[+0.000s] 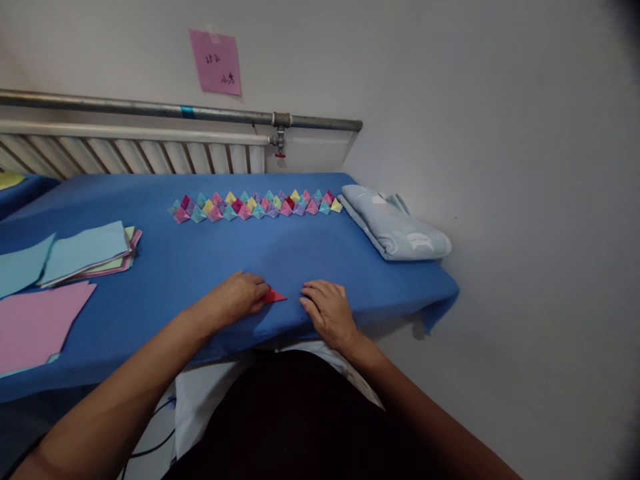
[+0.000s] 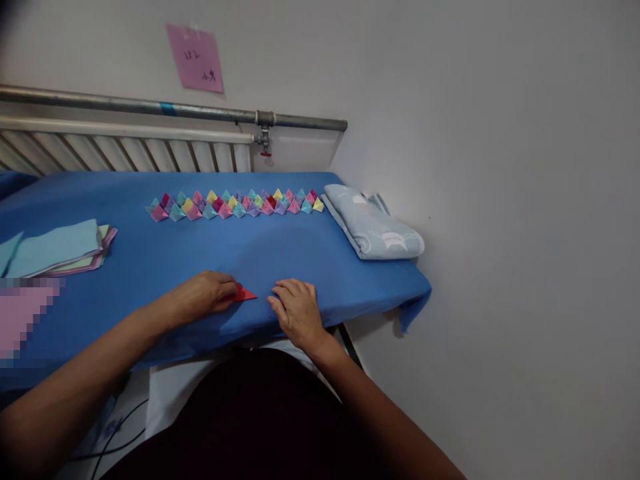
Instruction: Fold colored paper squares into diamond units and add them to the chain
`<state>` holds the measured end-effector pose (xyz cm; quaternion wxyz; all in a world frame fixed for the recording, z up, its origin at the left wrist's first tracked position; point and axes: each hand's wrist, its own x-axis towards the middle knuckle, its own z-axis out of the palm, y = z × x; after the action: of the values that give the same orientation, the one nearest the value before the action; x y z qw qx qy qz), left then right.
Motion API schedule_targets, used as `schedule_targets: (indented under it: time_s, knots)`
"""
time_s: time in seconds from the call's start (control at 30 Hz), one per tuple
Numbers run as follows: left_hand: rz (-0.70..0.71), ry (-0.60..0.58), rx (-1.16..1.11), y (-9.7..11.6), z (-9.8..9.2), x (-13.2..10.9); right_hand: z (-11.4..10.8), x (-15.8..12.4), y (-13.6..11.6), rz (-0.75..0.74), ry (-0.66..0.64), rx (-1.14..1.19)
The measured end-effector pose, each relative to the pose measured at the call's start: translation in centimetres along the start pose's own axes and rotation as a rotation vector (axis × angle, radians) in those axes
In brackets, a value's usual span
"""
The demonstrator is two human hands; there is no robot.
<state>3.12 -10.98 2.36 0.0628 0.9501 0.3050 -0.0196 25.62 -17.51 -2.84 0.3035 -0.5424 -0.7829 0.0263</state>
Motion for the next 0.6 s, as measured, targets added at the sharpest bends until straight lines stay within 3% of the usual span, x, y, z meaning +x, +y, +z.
schedule_targets:
  time_s: [0.6]
  knots:
    - [0.026, 0.065, -0.113, -1.1, 1.0, 0.0, 0.0, 0.0, 0.0, 0.002, -0.008, -0.042]
